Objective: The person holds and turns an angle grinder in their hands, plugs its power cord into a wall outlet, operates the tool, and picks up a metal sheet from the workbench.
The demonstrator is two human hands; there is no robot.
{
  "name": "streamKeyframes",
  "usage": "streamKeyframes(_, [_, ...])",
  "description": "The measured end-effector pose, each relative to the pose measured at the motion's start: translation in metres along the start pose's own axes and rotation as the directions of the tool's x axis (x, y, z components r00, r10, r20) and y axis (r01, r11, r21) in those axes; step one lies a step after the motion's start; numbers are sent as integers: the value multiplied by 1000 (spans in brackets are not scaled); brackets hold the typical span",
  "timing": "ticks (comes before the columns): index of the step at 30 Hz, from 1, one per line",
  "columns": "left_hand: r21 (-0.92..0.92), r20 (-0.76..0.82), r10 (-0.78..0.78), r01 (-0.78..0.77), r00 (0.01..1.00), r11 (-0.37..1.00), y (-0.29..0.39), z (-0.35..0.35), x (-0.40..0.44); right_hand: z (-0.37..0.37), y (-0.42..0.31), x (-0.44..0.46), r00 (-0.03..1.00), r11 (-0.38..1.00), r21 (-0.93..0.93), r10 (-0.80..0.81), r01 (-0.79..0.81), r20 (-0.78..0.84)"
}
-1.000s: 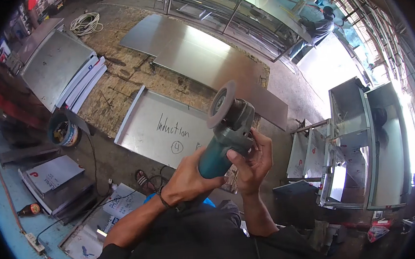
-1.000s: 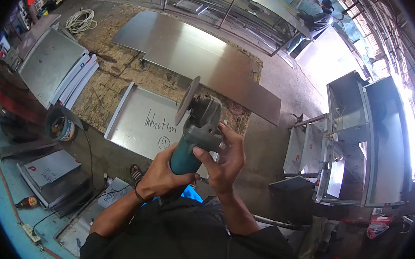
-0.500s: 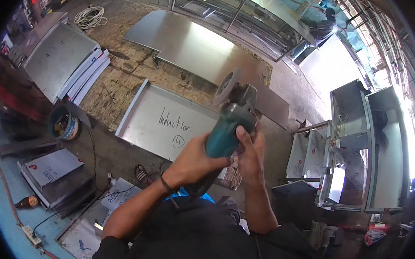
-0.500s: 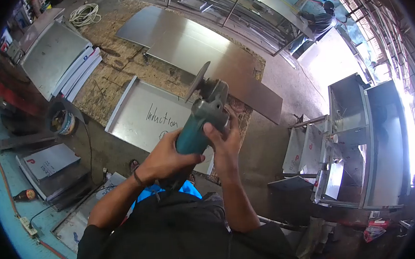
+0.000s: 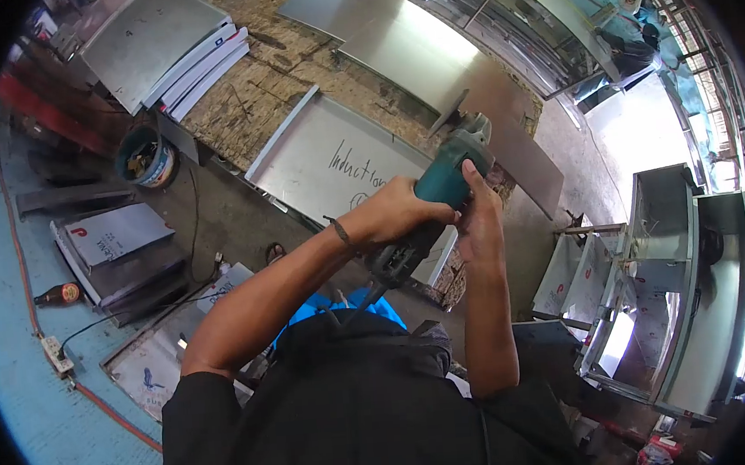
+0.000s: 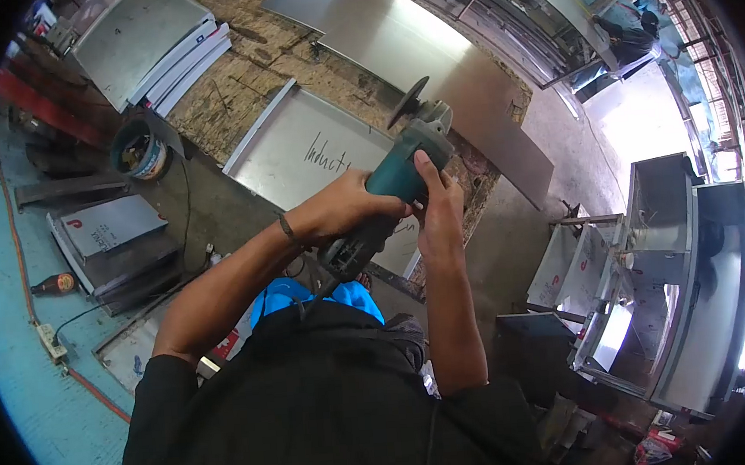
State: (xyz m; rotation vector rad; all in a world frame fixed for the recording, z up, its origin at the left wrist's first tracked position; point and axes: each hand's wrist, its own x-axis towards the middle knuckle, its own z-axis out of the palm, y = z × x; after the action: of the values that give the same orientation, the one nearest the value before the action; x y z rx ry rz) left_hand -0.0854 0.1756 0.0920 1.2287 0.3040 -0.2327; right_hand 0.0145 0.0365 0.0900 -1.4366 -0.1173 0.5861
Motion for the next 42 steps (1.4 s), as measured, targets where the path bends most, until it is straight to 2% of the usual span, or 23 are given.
streamKeyframes(2, [-22, 16, -9, 9, 1000, 1000, 1, 1, -3, -1, -1, -3, 1000, 1000, -17, -4, 4, -17])
streamKeyframes(5, [42, 10, -2, 1, 1000, 999, 5, 2, -6, 2, -9, -11, 999, 998, -25, -51, 51, -7])
streamKeyframes(11, [-28, 109, 11, -8, 994, 1000, 19, 5, -19, 2, -19, -23, 992, 984, -150, -106, 95, -69])
streamKeyframes(16, [59, 94, 78, -84, 992, 995, 17, 6, -12, -1, -18, -22, 988, 990, -62, -131, 126, -85])
streamKeyframes(20, [79, 79, 67, -74, 995, 994, 21, 10, -15, 0, -24, -25, 990, 993, -41, -114, 111, -88])
streamKeyframes(22, [29, 105, 88, -92, 991, 995, 14, 11, -8, -7, -25, -19, 949, 923, -311, -280, 226, -141])
streamKeyframes(23, [20, 101, 88, -90, 991, 996, 11, 12, -6, -5, -26, -23, 952, 922, -318, -275, 221, -136])
streamKeyframes(24, [20, 100, 58, -60, 993, 998, 8, 11, -3, 0, -29, -27, 834, 731, -584, -529, 352, -159])
streamKeyframes(25, [19, 98, 28, -30, 995, 999, 5, 10, -1, 3, -30, -30, 662, 455, -798, -744, 396, -95])
streamKeyframes(26, [8, 94, 26, -27, 995, 1000, 0, 10, 1, 0, -30, -31, 668, 452, -800, -739, 395, -87])
streamKeyframes(28, [-56, 85, -16, 21, 996, 998, -5, 12, 6, -6, -32, -31, 552, 60, -866, -791, 497, 262])
streamKeyframes(29, [-64, 82, -13, 18, 997, 998, -5, 12, 6, -6, -32, -32, 553, 54, -864, -788, 501, 271])
streamKeyframes(31, [-11, 93, 9, -8, 996, 1000, -6, 11, 5, -5, -33, -34, 584, 139, -841, -777, 522, 234])
streamKeyframes(34, [42, 85, -20, 16, 996, 999, 0, 10, 1, -9, -32, -32, 566, 132, -818, -781, 561, 262])
streamKeyframes(42, [33, 92, 40, -43, 995, 999, 2, 10, 2, -4, -37, -33, 522, 98, -826, -814, 555, 255])
